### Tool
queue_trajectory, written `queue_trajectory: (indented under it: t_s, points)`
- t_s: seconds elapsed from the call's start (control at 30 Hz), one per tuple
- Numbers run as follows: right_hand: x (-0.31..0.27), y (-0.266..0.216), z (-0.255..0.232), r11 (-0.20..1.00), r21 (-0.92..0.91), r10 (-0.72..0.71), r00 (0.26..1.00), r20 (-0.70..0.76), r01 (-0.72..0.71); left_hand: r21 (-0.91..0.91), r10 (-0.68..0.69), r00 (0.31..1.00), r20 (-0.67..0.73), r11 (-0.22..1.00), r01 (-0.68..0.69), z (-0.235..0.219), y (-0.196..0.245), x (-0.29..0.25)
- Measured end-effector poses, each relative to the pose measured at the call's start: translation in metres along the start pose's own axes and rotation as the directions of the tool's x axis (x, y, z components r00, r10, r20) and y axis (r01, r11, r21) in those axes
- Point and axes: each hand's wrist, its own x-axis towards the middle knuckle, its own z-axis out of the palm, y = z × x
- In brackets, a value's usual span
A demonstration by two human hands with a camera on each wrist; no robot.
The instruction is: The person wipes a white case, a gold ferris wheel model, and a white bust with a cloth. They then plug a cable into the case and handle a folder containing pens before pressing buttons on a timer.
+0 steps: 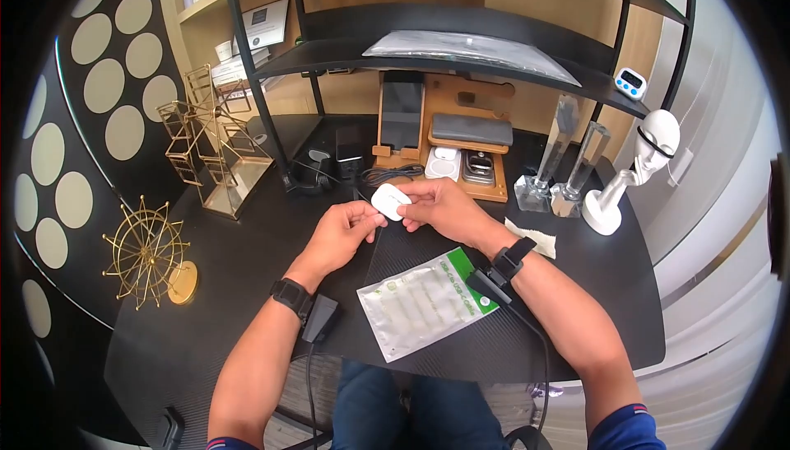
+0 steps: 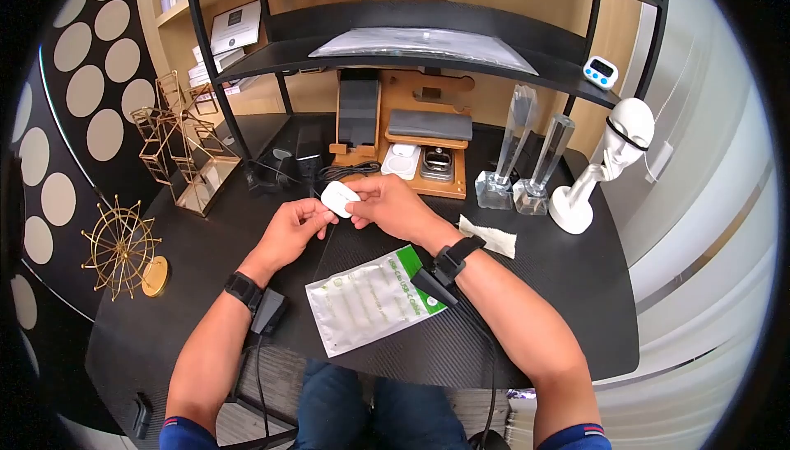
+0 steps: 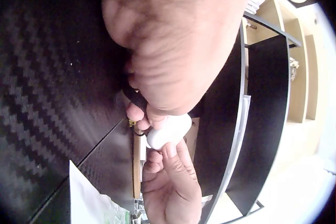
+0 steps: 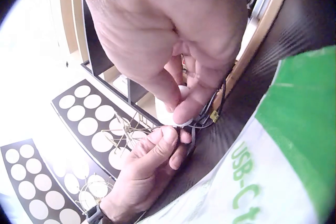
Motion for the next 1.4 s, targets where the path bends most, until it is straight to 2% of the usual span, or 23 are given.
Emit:
queue_trajectory:
  t_s: [0.13, 0.3, 0.5, 0.7, 0.77, 0.93, 1.0, 1.1, 1.3, 1.4]
  points:
    - [0.001, 0.002, 0.002, 0.998, -0.042, -0.053, 0.999, 0.014, 0.053, 0.056, -0.022, 1.000, 0.003, 0.998, 0.022, 0.000, 0.002, -0.002]
    - [-0.001, -0.001, 0.007, 0.995, -0.020, -0.100, 0.995, -0.020, 0.099, -0.077, 0.005, 1.000, -0.020, 0.997, -0.007, 0.002, 0.004, -0.003]
    - [0.004, 0.006, 0.006, 0.988, 0.029, -0.148, 0.989, -0.015, 0.149, -0.077, 0.017, 1.000, -0.012, 0.997, -0.018, 0.001, 0.003, -0.002]
    - [0.007, 0.010, 0.000, 0.994, -0.009, -0.108, 0.994, -0.007, 0.108, -0.122, 0.038, 0.999, -0.028, 0.992, -0.041, 0.003, 0.003, -0.001]
    - [0.006, 0.006, -0.001, 0.995, -0.081, -0.054, 0.998, 0.018, 0.055, -0.120, 0.029, 0.999, -0.032, 0.992, -0.032, 0.004, 0.005, -0.002]
    - [0.009, 0.009, -0.003, 0.998, -0.005, -0.070, 0.997, 0.009, 0.070, -0.101, -0.021, 0.995, -0.102, 0.995, 0.010, 0.003, 0.003, -0.001]
    - [0.009, 0.013, -0.003, 0.997, 0.019, -0.077, 0.997, 0.000, 0.077, 0.159, 0.099, 0.988, -0.120, 0.984, -0.080, 0.002, 0.006, -0.002]
    - [0.009, 0.013, -0.004, 0.997, 0.045, -0.058, 0.998, -0.032, 0.060, 0.224, 0.119, 0.982, -0.148, 0.971, -0.084, 0.003, 0.012, -0.004]
    - [0.005, 0.008, -0.006, 0.999, 0.042, 0.015, 0.997, -0.078, -0.012, 0.122, 0.178, 0.970, -0.164, 0.980, -0.159, 0.004, -0.009, 0.003]
    - [0.006, 0.010, -0.008, 0.997, 0.073, 0.046, 0.993, -0.113, -0.038, 0.110, 0.104, 0.982, -0.158, 0.990, -0.087, 0.005, 0.001, 0.001]
